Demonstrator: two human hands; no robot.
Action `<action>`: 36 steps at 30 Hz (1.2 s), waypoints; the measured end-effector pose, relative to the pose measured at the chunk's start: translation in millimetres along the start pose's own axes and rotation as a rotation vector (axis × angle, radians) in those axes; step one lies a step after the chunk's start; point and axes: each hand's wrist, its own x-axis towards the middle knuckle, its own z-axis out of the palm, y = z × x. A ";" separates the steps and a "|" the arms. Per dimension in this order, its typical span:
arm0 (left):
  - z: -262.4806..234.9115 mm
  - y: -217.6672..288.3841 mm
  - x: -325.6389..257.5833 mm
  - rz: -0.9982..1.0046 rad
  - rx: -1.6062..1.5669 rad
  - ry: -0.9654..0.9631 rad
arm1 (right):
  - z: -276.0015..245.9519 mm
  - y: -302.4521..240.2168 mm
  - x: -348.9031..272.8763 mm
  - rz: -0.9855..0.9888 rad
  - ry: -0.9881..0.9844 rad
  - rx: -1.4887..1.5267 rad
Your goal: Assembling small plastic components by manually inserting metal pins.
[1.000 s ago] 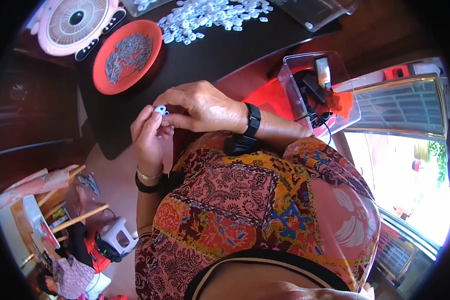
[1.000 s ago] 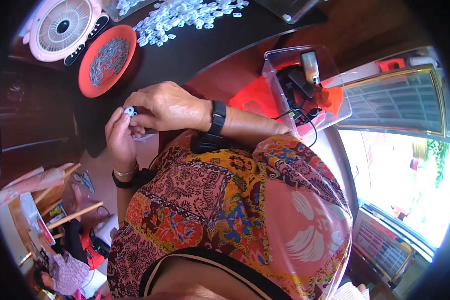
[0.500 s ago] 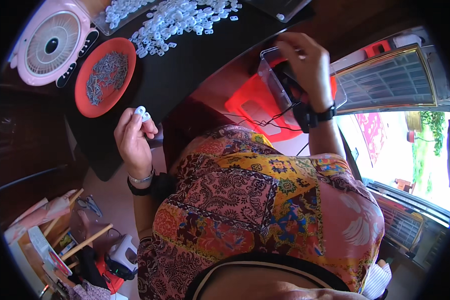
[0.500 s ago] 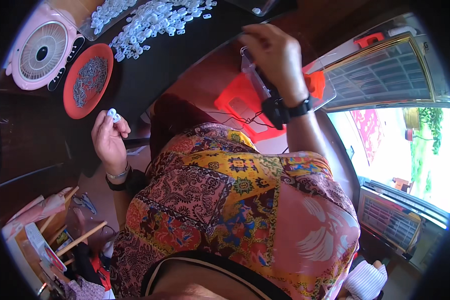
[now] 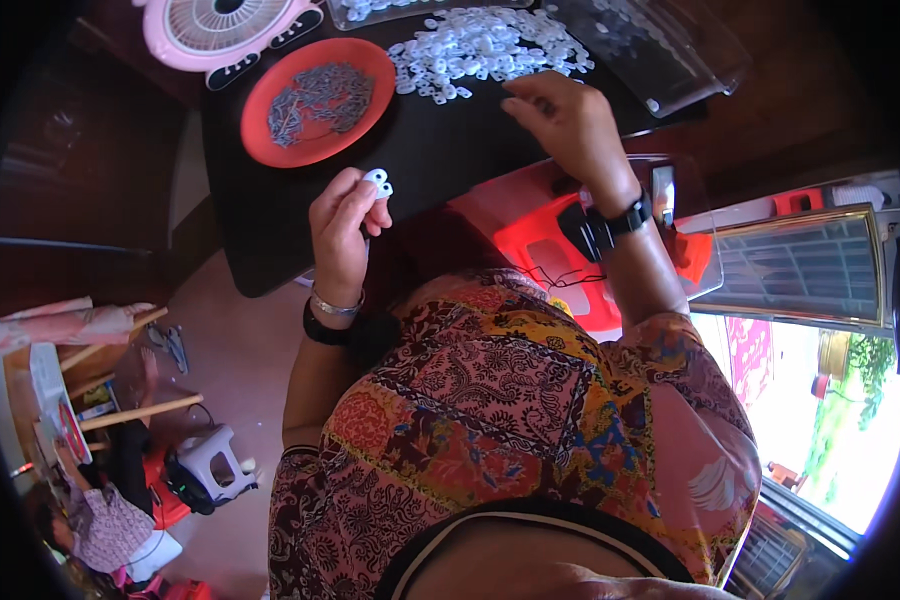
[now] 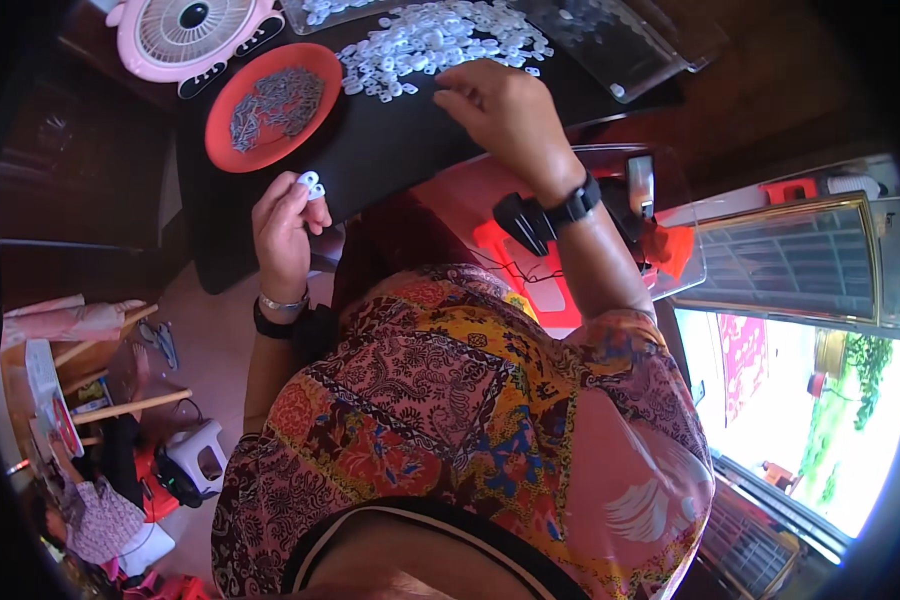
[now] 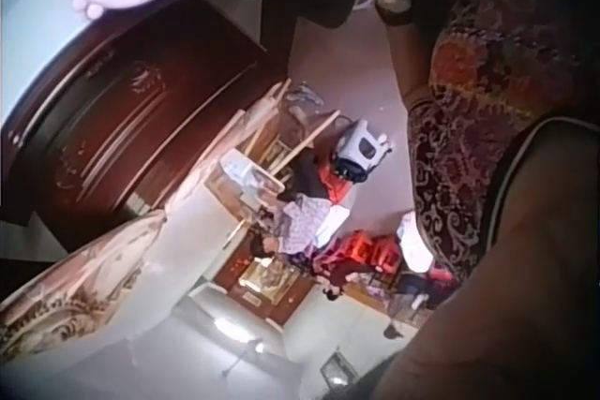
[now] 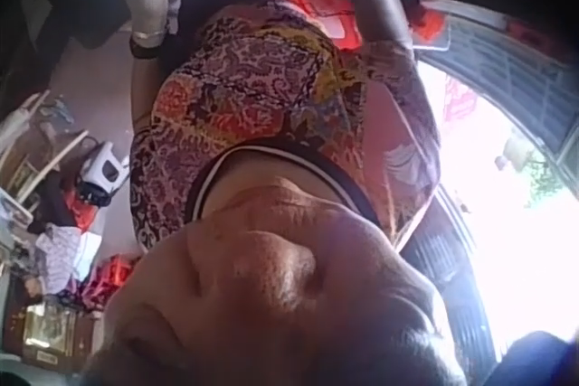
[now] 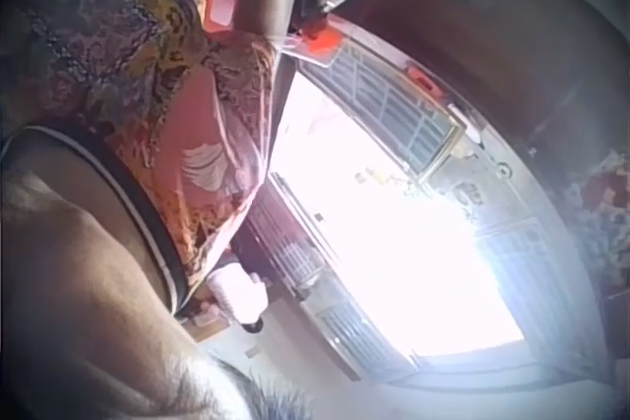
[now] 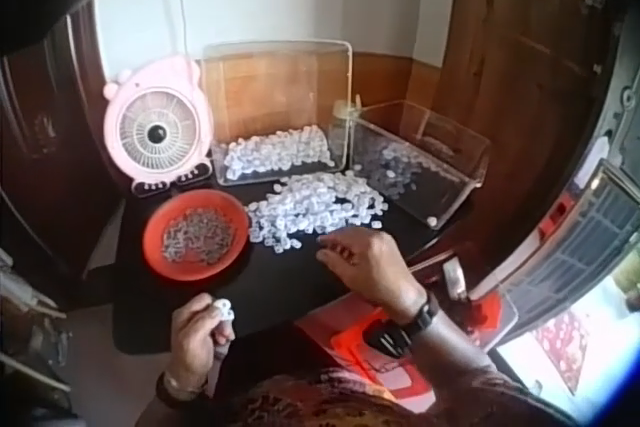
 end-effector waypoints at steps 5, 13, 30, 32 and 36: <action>0.7 -2.5 4.3 0.000 0.017 -0.043 | 36.2 22.2 25.9 -0.051 -0.136 -0.113; 4.4 -3.4 6.8 -0.017 0.005 -0.041 | 61.2 43.1 45.3 -0.106 -0.187 -0.388; -0.8 -3.7 6.7 -0.078 -0.084 -0.072 | 43.5 -57.7 7.3 -0.161 -0.287 0.398; -0.7 -6.6 8.2 -0.082 -0.097 -0.068 | 51.6 -68.5 1.9 -0.245 -0.267 0.339; 2.1 -5.0 7.0 -0.104 -0.116 -0.042 | 69.3 -68.0 -3.5 -0.335 -0.233 0.317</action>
